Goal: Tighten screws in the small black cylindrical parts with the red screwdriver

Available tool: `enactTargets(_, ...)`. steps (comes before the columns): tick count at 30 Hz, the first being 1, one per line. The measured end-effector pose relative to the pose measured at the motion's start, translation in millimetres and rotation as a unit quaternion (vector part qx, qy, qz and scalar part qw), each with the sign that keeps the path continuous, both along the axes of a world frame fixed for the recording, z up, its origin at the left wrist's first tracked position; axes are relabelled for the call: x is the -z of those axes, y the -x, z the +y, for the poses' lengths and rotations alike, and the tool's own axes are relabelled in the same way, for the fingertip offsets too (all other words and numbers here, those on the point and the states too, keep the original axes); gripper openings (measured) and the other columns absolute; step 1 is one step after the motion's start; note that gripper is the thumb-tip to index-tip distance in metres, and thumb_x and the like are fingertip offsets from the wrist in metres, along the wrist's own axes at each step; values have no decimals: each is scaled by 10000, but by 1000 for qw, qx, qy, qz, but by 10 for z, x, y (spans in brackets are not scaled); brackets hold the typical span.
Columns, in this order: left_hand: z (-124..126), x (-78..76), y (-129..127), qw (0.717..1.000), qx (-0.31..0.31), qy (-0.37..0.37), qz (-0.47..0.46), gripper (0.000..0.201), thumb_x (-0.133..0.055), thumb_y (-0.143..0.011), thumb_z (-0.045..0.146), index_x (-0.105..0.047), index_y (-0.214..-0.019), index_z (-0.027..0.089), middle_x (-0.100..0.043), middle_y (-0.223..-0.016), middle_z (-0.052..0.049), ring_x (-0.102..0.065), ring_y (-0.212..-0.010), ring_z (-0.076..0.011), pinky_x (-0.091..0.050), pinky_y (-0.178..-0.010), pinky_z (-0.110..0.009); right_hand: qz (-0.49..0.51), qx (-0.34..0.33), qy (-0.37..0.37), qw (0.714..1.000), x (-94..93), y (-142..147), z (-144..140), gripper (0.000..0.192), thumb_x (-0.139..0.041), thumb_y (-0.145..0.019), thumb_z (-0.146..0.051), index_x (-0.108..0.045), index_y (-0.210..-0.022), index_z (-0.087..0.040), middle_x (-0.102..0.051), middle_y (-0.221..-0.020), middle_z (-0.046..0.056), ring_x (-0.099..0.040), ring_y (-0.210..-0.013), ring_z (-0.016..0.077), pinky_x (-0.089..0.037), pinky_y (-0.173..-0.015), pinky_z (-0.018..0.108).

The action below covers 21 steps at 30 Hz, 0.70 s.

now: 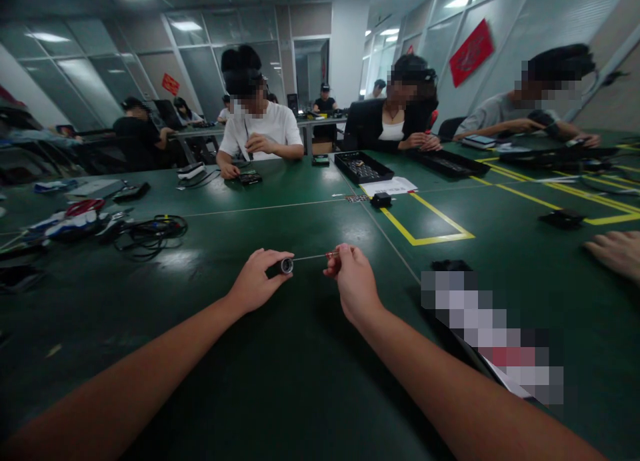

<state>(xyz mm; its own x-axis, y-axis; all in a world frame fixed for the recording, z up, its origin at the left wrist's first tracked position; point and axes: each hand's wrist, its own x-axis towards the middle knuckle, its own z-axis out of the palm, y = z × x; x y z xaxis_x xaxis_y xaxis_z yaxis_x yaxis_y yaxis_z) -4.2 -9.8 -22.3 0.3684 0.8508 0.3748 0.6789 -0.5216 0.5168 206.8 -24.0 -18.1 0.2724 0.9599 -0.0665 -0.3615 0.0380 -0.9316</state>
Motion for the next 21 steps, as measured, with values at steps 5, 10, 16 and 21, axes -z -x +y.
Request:
enactTargets(5, -13, 9, -25, 1000, 3, -4, -8, 346, -724, -894, 220, -689, -1237, 257, -745, -1172, -57, -665, -1110, -267, -391, -1118, -581, -104, 9, -57, 993, -8, 49, -59, 262, -645, -876, -495, -612, -855, -236, -639, -744, -13, -601, -672, 166, -536, -644, 328)
enactTargets(10, -27, 19, -20, 999, 15, -15, -31, 362, -754, -873, 226, -692, -1230, 236, -746, -1150, -62, -669, -1086, -260, -485, -1019, -485, -165, 0, -82, 983, -60, 59, -111, 283, -597, -920, -513, -600, -895, -232, -657, -777, -6, -619, -696, 170, -524, -686, 340)
enactTargets(16, -100, 15, -1, 1000, 10, -10, -27, 317, -721, -887, 188, -705, -1201, 231, -745, -1181, -59, -665, -1120, -256, -508, -998, -463, -231, -47, -122, 964, -166, 55, -226, 382, -508, -990, -554, -631, -834, -228, -541, -618, -34, -504, -553, 148, -429, -557, 306)
enactTargets(21, -178, 15, 34, 1000, -17, -16, -10, 321, -724, -899, 207, -699, -1218, 234, -742, -1203, -65, -664, -1131, -266, -505, -1007, -486, -257, -38, -172, 950, -139, 83, -275, 209, -579, -977, -428, -643, -1030, -236, -701, -874, 27, -644, -784, 195, -497, -715, 337)
